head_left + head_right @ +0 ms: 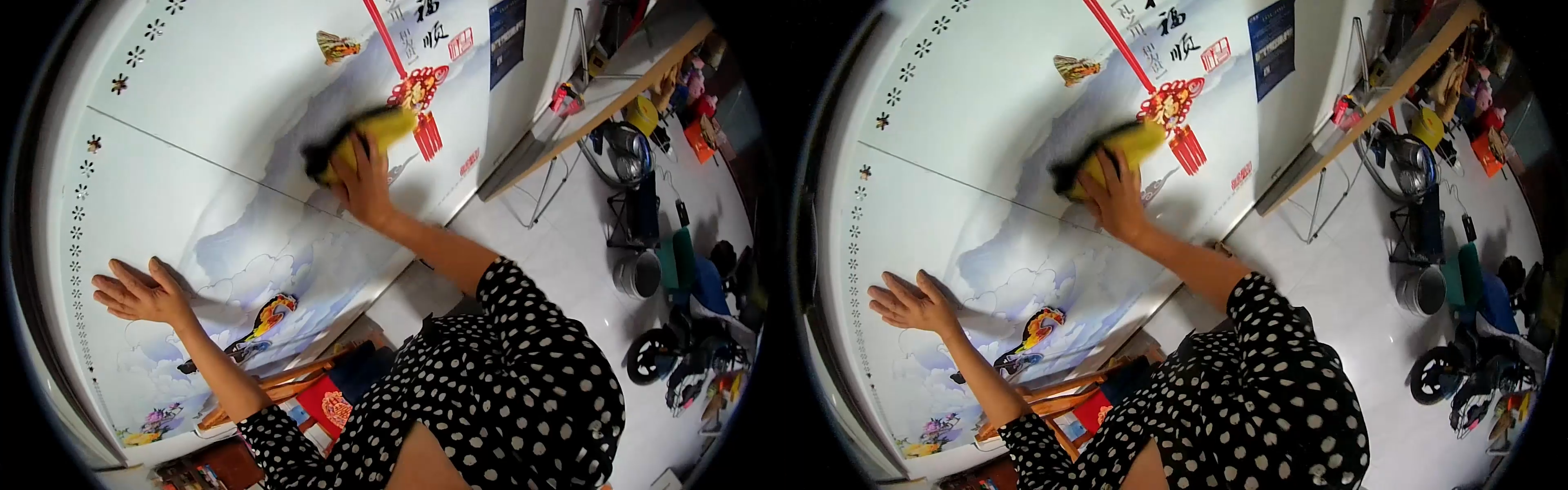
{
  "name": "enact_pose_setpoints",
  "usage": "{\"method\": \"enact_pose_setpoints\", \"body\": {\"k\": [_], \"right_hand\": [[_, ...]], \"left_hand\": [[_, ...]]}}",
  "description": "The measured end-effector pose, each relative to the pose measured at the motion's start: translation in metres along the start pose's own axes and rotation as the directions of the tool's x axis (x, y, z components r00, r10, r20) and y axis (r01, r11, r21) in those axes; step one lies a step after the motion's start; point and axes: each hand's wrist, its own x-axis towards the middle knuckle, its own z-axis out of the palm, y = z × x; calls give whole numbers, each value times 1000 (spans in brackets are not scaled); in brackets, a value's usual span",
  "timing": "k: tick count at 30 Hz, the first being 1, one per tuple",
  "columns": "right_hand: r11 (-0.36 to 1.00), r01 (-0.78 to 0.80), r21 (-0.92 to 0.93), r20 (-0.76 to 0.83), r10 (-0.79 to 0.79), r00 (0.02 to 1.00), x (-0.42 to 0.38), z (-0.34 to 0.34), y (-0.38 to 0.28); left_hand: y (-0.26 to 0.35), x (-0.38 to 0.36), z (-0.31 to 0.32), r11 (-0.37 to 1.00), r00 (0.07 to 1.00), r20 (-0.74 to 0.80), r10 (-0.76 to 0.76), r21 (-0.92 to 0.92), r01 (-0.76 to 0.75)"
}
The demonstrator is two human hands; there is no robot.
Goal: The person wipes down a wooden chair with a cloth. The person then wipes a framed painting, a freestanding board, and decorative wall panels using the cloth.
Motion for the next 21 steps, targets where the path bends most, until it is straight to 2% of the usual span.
{"method": "enact_pose_setpoints", "body": {"k": [2, 3, 4, 7, 8, 10, 12, 14, 18, 19, 20, 21], "right_hand": [[991, -135, 14, 126, 132, 983, -86, 22, 2], [976, -216, 13, 187, 210, 960, -101, 20, -7], [964, -263, 28, 181, 254, 950, -110, 21, -8], [925, -366, 106, 163, 347, 924, -113, 23, -4], [938, -338, 76, 108, 329, 938, -107, 22, 6], [920, -393, 2, 120, 390, 913, -72, 4, 36], [916, -399, -36, -19, 399, 917, -29, -7, 84], [918, -394, -36, -235, 375, 896, 14, -20, 130], [812, -558, 173, -363, 579, 730, 48, -42, 207], [761, -623, 183, -355, 642, 680, 40, -40, 234], [760, -622, 188, -382, 640, 667, 24, -34, 262], [704, -658, 267, -373, 705, 603, 6, -27, 276]], "left_hand": [[-1, -1, 1, 1000, 1000, 3, 4, 3, -4], [-3, -2, 0, 1000, 1000, 8, 9, 9, -9], [-5, -3, 0, 1000, 1000, 13, 13, 2, -14], [-7, -3, 0, 1000, 1000, 13, 22, -12, -22], [-7, -2, 0, 999, 999, 7, 32, -19, -32], [-7, -2, 0, 999, 999, 5, 36, -20, -36], [-6, -4, 0, 999, 999, 17, 30, -12, -30], [-6, -5, 2, 1000, 999, 30, 11, 2, -11], [-5, -6, 1, 1000, 998, 60, -13, 27, 11], [-5, -6, 0, 999, 997, 71, -12, 41, 9], [-6, -6, 0, 999, 998, 67, -6, 44, 3], [-6, -6, 1, 999, 998, 63, 1, 47, -4]]}}
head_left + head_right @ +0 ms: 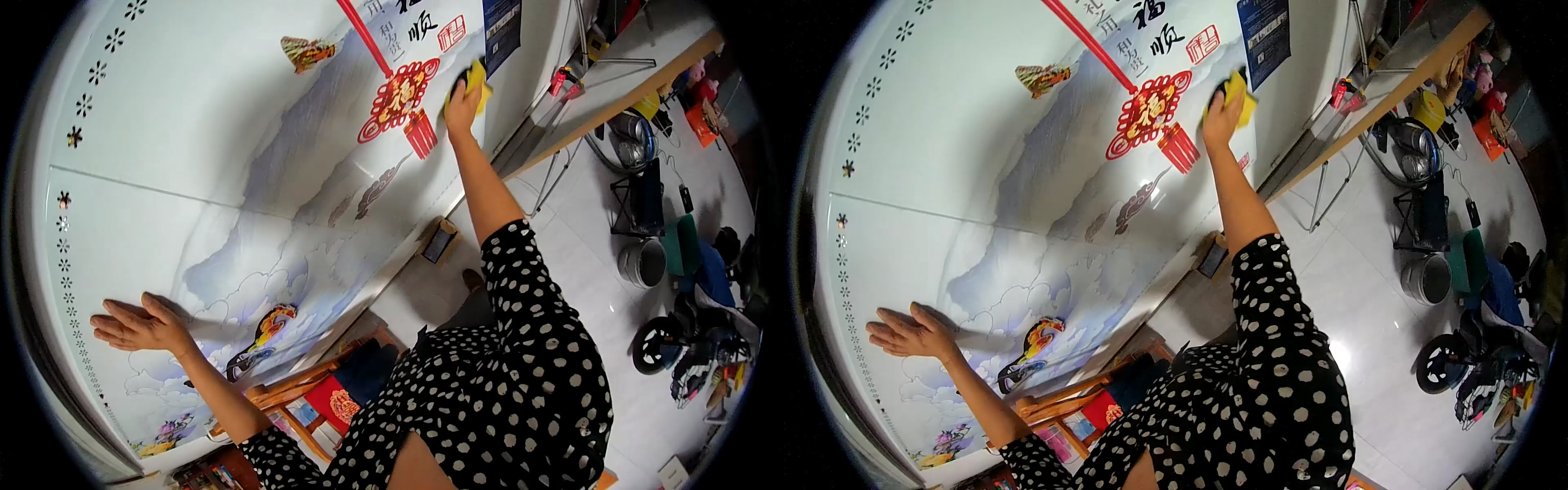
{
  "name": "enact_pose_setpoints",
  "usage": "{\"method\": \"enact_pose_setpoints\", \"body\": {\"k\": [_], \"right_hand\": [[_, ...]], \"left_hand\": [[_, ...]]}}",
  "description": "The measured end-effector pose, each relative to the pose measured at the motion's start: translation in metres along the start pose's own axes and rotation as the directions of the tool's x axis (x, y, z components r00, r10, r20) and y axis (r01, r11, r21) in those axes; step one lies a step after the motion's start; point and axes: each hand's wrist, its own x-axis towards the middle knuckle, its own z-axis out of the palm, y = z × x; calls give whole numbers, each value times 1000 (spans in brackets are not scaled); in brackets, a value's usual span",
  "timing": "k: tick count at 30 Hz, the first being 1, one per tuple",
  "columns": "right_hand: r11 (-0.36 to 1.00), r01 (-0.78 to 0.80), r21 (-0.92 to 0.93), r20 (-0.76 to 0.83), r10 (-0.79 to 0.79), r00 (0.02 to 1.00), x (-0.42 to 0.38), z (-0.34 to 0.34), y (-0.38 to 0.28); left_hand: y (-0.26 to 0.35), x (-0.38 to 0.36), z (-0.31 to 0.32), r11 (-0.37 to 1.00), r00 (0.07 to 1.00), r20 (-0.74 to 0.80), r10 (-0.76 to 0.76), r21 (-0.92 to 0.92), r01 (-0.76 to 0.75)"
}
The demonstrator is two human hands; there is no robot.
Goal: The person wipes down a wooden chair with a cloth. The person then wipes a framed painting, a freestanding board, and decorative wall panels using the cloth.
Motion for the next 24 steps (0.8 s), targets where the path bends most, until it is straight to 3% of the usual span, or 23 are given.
{"method": "enact_pose_setpoints", "body": {"k": [3, 4, 5, 7, 9, 12, 13, 14, 15, 17, 20, 22, 24], "right_hand": [[911, -335, 240, 28, 339, 940, -44, -9, 47], [805, -529, 269, 91, 526, 846, -71, -11, 70], [658, -696, 286, 157, 685, 712, -97, -15, 86], [212, -948, 237, 318, 905, 282, -144, -27, 62], [-48, -993, 107, 479, 878, 9, -191, -17, 109], [91, -972, 217, 373, 913, 168, -193, -17, 12], [349, -917, 190, 275, 878, 391, -189, -10, 12], [582, -801, 138, 188, 779, 599, -182, -2, 12], [724, -619, 304, 240, 571, 785, -161, -6, -15], [915, -305, 263, 215, 253, 943, -107, -7, -23], [983, 61, 175, 187, -94, 978, -19, -12, -11], [975, -192, 113, 167, 171, 971, 16, -15, 23], [883, -401, 244, 228, 349, 909, 27, -25, 28]], "left_hand": [[3, 3, -1, 1000, 999, -11, 30, 7, -30], [1, 3, -1, 999, 999, -12, 35, 9, -35], [0, 3, -1, 999, 999, -15, 41, 10, -41], [0, 6, 0, 997, 996, -44, 75, 2, -75], [1, 8, 0, 994, 991, -71, 109, -11, -110], [1, 7, -2, 994, 992, -71, 105, -24, -107], [1, 7, -1, 994, 992, -76, 105, -32, -108], [1, 8, 0, 993, 991, -81, 108, -41, -111], [1, 9, 0, 992, 990, -82, 111, -49, -115], [1, 7, -1, 992, 991, -75, 112, -57, -116], [3, 8, -2, 991, 991, -59, 120, -53, -123], [3, 5, -2, 993, 995, -34, 97, -64, -99], [1, 3, -2, 995, 997, -13, 80, -61, -81]]}}
